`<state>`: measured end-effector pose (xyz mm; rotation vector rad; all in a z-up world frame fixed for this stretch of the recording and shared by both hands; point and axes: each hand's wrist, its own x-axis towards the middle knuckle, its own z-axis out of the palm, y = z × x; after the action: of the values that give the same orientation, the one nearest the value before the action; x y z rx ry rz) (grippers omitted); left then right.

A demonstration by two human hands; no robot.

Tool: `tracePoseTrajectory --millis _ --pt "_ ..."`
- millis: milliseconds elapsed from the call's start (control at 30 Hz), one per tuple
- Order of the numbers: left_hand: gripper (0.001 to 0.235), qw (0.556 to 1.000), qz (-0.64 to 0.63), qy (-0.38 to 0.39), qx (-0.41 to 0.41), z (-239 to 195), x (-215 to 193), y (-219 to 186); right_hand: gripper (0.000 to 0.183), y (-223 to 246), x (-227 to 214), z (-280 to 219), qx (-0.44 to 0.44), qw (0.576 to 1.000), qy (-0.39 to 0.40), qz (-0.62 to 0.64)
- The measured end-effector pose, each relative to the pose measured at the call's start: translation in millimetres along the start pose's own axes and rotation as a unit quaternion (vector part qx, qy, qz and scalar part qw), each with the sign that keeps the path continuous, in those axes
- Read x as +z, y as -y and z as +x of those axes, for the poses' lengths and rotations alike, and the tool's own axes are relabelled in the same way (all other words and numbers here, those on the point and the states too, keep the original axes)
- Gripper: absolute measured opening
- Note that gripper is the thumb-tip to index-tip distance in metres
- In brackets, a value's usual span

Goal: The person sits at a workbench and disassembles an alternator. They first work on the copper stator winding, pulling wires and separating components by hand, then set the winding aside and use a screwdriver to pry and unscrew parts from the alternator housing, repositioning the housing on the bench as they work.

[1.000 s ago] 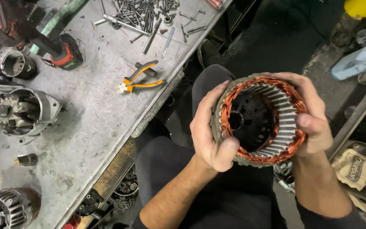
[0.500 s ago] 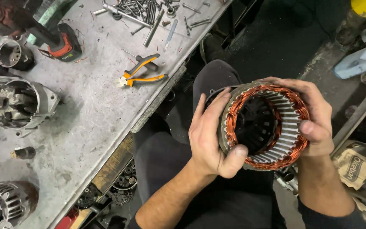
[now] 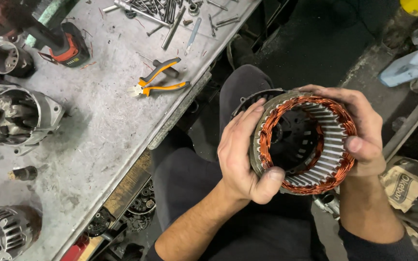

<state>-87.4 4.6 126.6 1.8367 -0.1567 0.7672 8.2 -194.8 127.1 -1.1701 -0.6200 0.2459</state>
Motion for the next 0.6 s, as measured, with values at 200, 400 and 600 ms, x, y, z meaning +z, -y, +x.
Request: tracePoseTrajectory --millis 200,400,600 --pt "0.074 0.997 -0.055 -0.005 -0.048 14.6 -0.5 -19.1 0.075 5.1 1.5 2.9 0.014 1.0 -0.004 0.02" --pt "0.069 0.994 -0.07 0.003 -0.087 3.4 3.2 -9.5 0.077 -5.8 4.9 5.0 0.006 0.998 -0.039 0.041" --pt "0.066 0.994 -0.035 0.019 -0.104 0.1 2.0 -5.6 0.079 -9.3 7.1 3.7 0.008 0.999 -0.042 0.021"
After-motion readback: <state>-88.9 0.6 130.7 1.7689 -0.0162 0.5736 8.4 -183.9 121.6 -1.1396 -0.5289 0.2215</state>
